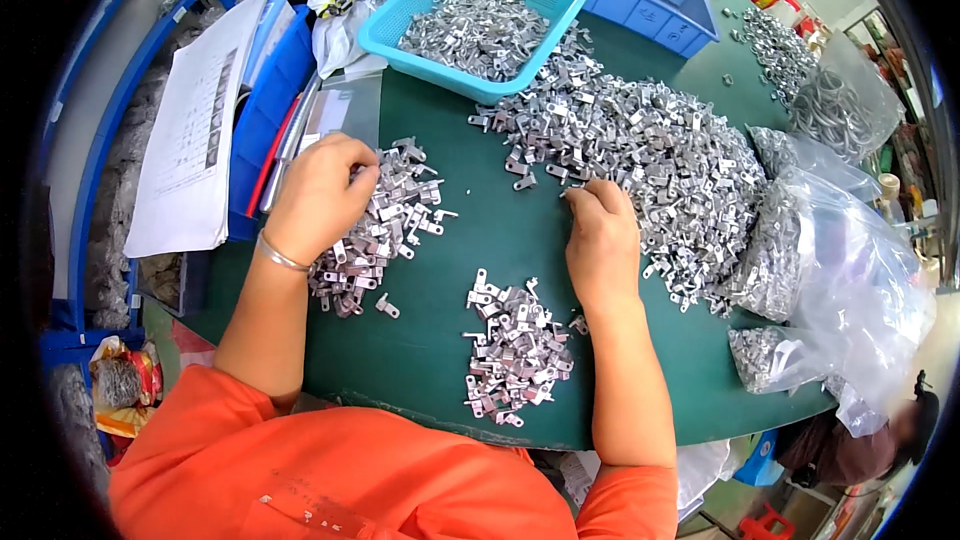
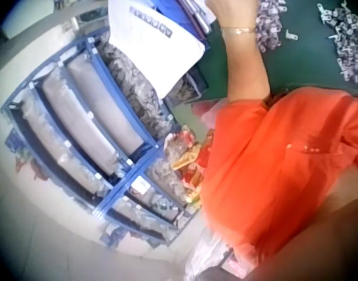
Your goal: The person sits at a green workbench and sorts small silver metal parts by hand. They pick up individual pieces from a large pile, inspect them, and place them into a separate pile or a blue bin. The person occasionally interacts with a coworker and handles a plastic bag containing more parts.
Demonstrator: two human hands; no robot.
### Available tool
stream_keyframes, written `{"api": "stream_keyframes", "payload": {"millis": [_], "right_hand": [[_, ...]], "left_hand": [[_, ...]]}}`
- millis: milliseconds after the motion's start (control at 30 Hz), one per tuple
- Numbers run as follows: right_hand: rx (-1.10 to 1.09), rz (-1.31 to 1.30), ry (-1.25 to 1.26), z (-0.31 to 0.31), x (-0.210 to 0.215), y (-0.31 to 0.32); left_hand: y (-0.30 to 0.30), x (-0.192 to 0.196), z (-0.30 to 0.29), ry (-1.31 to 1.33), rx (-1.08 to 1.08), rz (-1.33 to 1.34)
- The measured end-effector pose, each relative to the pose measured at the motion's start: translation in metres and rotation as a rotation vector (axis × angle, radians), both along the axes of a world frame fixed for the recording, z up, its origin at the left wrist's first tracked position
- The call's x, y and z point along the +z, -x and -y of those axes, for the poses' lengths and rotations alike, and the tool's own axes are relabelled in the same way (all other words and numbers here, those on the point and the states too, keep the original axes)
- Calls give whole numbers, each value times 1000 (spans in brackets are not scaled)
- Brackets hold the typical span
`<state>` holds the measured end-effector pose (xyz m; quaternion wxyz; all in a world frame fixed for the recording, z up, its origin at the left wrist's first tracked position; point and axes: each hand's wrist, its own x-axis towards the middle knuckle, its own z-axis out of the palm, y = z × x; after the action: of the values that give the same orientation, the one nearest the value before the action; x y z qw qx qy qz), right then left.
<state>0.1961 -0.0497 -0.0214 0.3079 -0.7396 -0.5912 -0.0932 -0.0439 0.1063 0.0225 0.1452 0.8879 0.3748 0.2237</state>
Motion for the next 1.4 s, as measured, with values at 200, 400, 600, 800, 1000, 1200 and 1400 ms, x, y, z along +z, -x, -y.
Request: {"api": "stream_keyframes", "payload": {"millis": [200,400,600,800,1000,1200,1400], "right_hand": [[15,-45,23,3,0,-2],[-35,-35,48,4,-2,-3],[-111,1,35,2,2,3],[-188,36,54,-2,-3,2],[-113,-693,78,4,13,12],[31,-336,-69,2,5,16],[-40,-398,68,2,4,9]], "left_hand": [[-3,-7,2,-24,9,67],[-12,-6,5,-192,-12,225],[-37,-3,59,175,-319,492],[-46,-16,82,332,-461,450],[-47,-17,82,581,-362,485],[-49,-27,81,639,-380,505],[-47,-26,81,622,-409,503]]}}
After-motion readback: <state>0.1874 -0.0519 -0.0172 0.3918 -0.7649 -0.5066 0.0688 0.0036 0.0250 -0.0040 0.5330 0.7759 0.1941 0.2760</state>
